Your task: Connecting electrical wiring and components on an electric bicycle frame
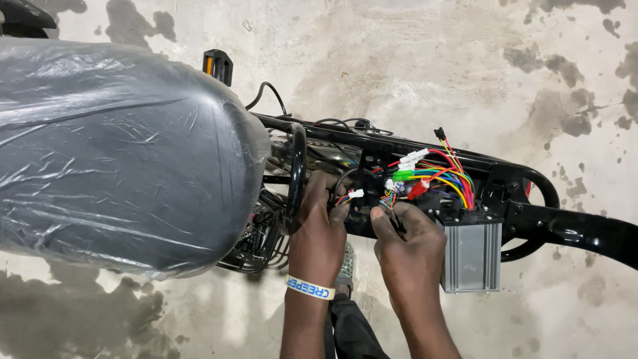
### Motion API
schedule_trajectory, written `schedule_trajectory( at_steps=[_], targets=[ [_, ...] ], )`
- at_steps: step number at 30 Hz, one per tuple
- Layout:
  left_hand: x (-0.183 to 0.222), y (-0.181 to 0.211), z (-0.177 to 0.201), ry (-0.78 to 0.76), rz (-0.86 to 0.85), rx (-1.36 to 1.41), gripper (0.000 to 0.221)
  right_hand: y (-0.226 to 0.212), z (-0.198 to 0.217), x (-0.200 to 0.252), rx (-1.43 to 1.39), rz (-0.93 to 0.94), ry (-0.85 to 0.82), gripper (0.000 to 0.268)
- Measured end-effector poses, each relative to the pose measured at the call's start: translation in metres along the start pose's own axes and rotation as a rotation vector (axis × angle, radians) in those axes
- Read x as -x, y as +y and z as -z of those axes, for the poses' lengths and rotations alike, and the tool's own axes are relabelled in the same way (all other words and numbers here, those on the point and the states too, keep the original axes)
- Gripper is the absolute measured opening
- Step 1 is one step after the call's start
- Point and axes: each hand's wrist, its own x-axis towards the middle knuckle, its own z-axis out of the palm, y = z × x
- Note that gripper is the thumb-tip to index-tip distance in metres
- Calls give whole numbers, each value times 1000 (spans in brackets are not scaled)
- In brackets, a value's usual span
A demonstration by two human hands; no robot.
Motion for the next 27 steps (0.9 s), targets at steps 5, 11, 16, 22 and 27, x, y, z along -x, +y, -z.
schedule_trajectory(
  at_steps=[5,11,16,22,27],
  targets=[
    [1,-5,0,25,-81,28,25,0,4,-6,185,7,-13,21],
    [1,-1,0,0,-5,18,24,-2,6,-12,517,118,-22,26],
    [1,-14,-7,17,-43,48,40,-4,0,-4,480,275,30,40],
    [1,-17,-6,29,-105,-18,38,-3,0,-3,337,201,7,30],
    [2,-10,-3,85,-198,2,32,-17,-5,0,139,-66,8,30]
  ],
)
